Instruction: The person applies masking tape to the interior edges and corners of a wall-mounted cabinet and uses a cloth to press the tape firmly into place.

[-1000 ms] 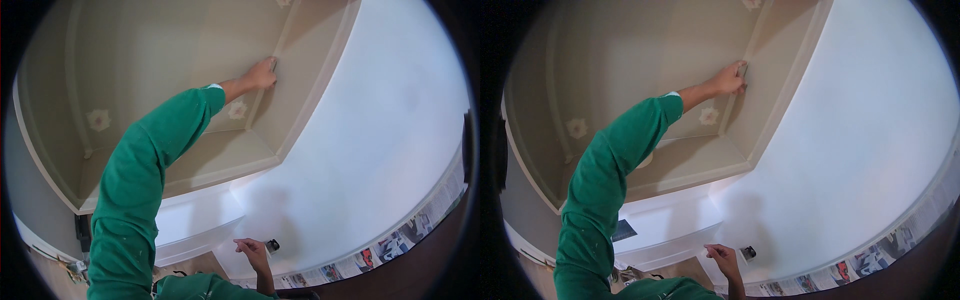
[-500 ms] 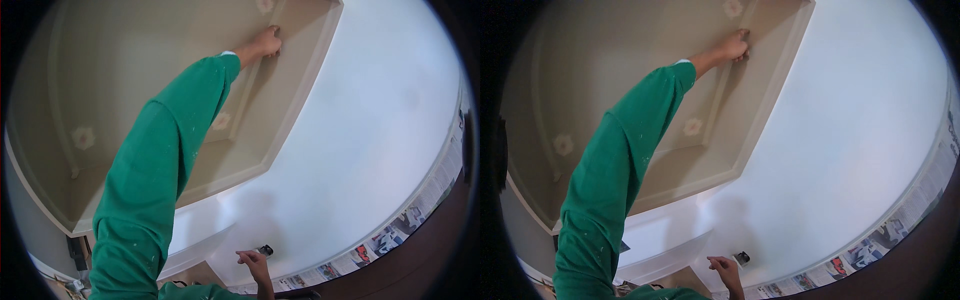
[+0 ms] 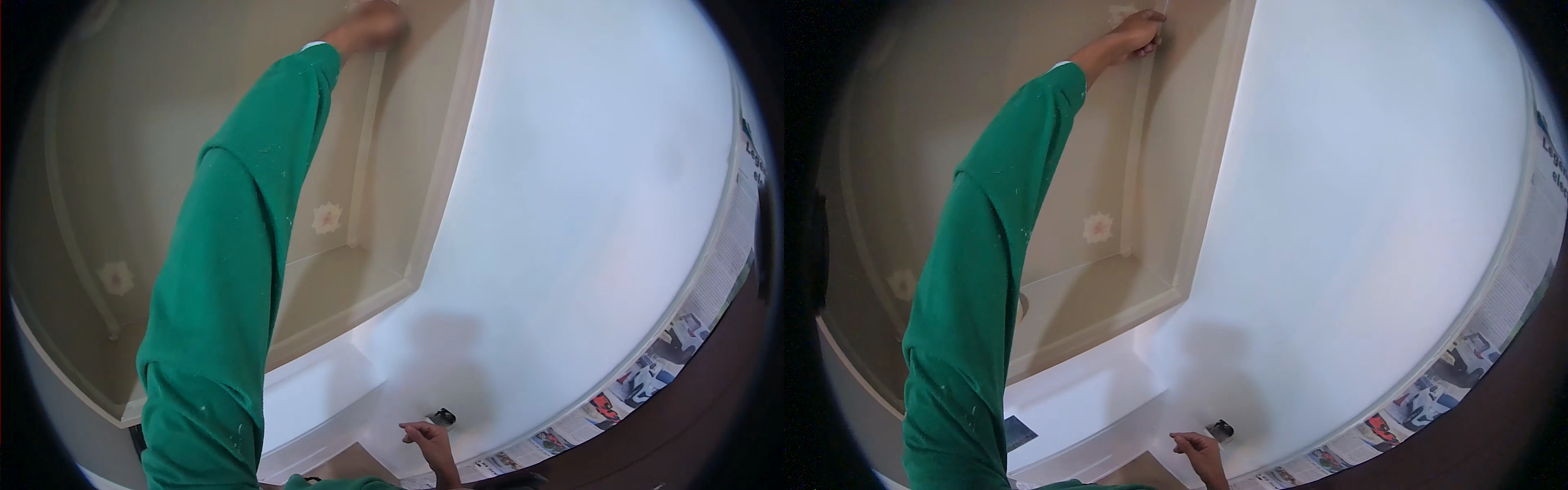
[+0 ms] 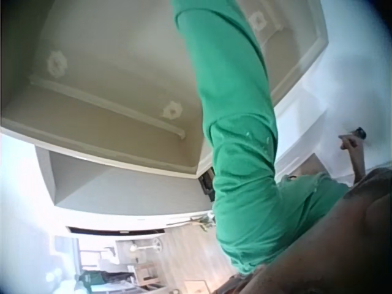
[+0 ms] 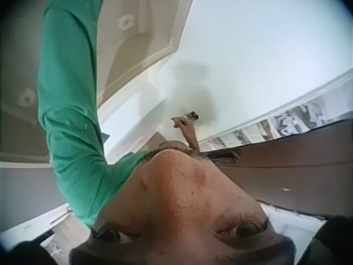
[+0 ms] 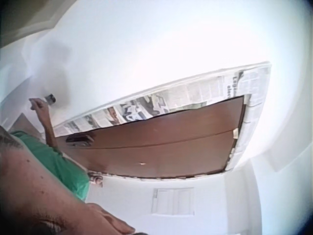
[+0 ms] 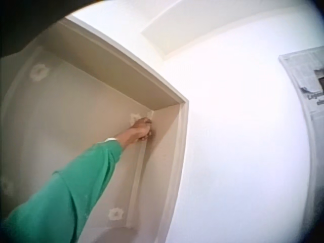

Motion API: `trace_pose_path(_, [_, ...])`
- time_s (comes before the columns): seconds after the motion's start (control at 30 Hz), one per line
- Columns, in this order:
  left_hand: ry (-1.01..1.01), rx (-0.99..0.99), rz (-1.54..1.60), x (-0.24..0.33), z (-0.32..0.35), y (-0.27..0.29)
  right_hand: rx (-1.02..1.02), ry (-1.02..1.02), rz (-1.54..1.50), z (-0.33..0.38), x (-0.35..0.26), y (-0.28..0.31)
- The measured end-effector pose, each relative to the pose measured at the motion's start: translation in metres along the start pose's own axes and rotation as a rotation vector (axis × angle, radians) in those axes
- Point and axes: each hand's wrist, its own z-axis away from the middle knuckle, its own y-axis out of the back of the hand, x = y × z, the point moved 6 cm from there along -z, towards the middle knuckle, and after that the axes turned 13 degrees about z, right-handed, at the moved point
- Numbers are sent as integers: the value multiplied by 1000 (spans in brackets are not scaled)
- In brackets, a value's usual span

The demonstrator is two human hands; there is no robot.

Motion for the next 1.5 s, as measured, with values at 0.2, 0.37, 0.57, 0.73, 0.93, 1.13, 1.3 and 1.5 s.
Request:
trace_pose_path(0.2, [38, 16, 15, 7, 12, 3, -61, 56, 17, -16, -12, -2])
trace_pose_path(0.37, [23, 32, -34, 15, 24, -1, -66, 46, 22, -23, -16, -3])
trace_pose_path(0.57, [5, -4, -84, 6, 23, -2, -128, 49, 57, -23, -17, -11])
trace_pose_path(0.73, [-108, 115, 10, 11, 21, 2, -121, 50, 44, -22, -18, -11])
trace_pose_path(0.93, [-107, 53, -61, 15, 16, -1, -76, 46, 41, -22, -12, -1])
trace_pose_path(1.13, [-86, 54, -19, 8, 8, 1, -77, 51, 41, -23, -9, -2])
trace_pose_path(1.3, [-167, 44, -143, 2, -3, 2, -136, 47, 35, -31, -10, -10])
trace_pose_path(1.5, [-184, 87, -234, -17, -20, 21, -168, 87, 22, -38, -8, -17])
